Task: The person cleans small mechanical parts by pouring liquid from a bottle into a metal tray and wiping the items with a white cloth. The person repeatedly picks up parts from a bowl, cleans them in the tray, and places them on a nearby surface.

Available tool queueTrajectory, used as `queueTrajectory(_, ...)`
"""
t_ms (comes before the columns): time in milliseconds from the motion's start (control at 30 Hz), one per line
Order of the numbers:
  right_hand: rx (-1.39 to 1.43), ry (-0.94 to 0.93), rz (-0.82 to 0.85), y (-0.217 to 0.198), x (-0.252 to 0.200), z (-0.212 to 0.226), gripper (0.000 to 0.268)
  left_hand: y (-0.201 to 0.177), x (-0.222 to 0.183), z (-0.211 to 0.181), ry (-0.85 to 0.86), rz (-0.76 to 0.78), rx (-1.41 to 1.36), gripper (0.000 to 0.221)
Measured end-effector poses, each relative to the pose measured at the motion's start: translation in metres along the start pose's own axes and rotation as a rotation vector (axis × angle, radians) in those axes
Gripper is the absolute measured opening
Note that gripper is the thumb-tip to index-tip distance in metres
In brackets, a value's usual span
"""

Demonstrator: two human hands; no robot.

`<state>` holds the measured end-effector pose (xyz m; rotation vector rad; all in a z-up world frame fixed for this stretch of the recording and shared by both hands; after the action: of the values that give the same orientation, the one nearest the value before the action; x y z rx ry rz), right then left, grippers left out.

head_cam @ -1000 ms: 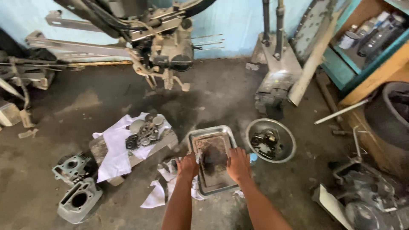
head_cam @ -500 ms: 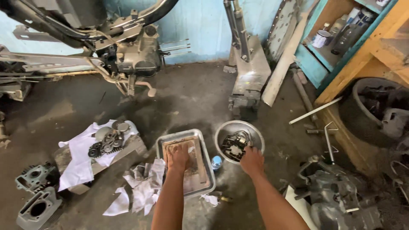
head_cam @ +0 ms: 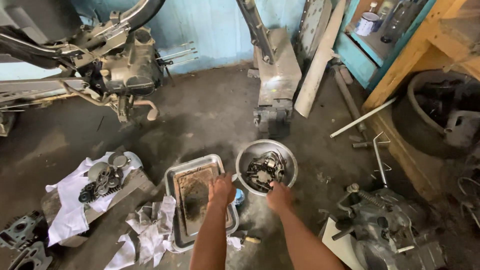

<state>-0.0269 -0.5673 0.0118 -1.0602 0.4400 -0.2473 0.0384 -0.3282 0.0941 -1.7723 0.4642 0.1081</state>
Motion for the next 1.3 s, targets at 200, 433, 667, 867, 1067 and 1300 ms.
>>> queueTrajectory(200, 0.039, 0.007, 0.04, -0.014, 0.022, -0.012, 0.041, 0.039, 0.029, 0.053, 0.002, -0.103, 0.068, 0.048)
queueTrajectory(433, 0.012, -0.089, 0.005, -0.009, 0.049, -0.015, 0.044, 0.025, 0.014, 0.052, 0.009, -0.117, -0.007, 0.045)
queueTrajectory(667, -0.032, -0.16, 0.095, -0.002, 0.072, 0.017, 0.042, 0.063, 0.042, 0.068, 0.11, -0.238, 0.054, 0.047)
queueTrajectory(867, -0.233, -0.185, 0.066, 0.042, 0.091, 0.032, 0.05, 0.099, 0.07, 0.102, 0.044, -0.265, -0.04, 0.052)
queueTrajectory(1067, 0.008, -0.153, 0.195, 0.022, 0.081, 0.069, 0.041, 0.105, 0.073, 0.116, 0.046, -0.288, -0.236, 0.044)
queueTrajectory(1300, -0.326, -0.176, 0.129, 0.042, 0.083, 0.1, 0.045, 0.041, 0.03, 0.094, 0.017, -0.416, -0.326, 0.032)
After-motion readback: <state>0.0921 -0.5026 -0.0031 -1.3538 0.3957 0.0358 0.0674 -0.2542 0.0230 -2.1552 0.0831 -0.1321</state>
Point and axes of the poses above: each hand's wrist, its own x-axis towards the middle knuckle, its own y-axis out of the palm, z = x × y, the point moved 3 cm from there along x, towards the middle knuckle, and after that the axes turned 4 degrees about y, right-handed, at the moved point
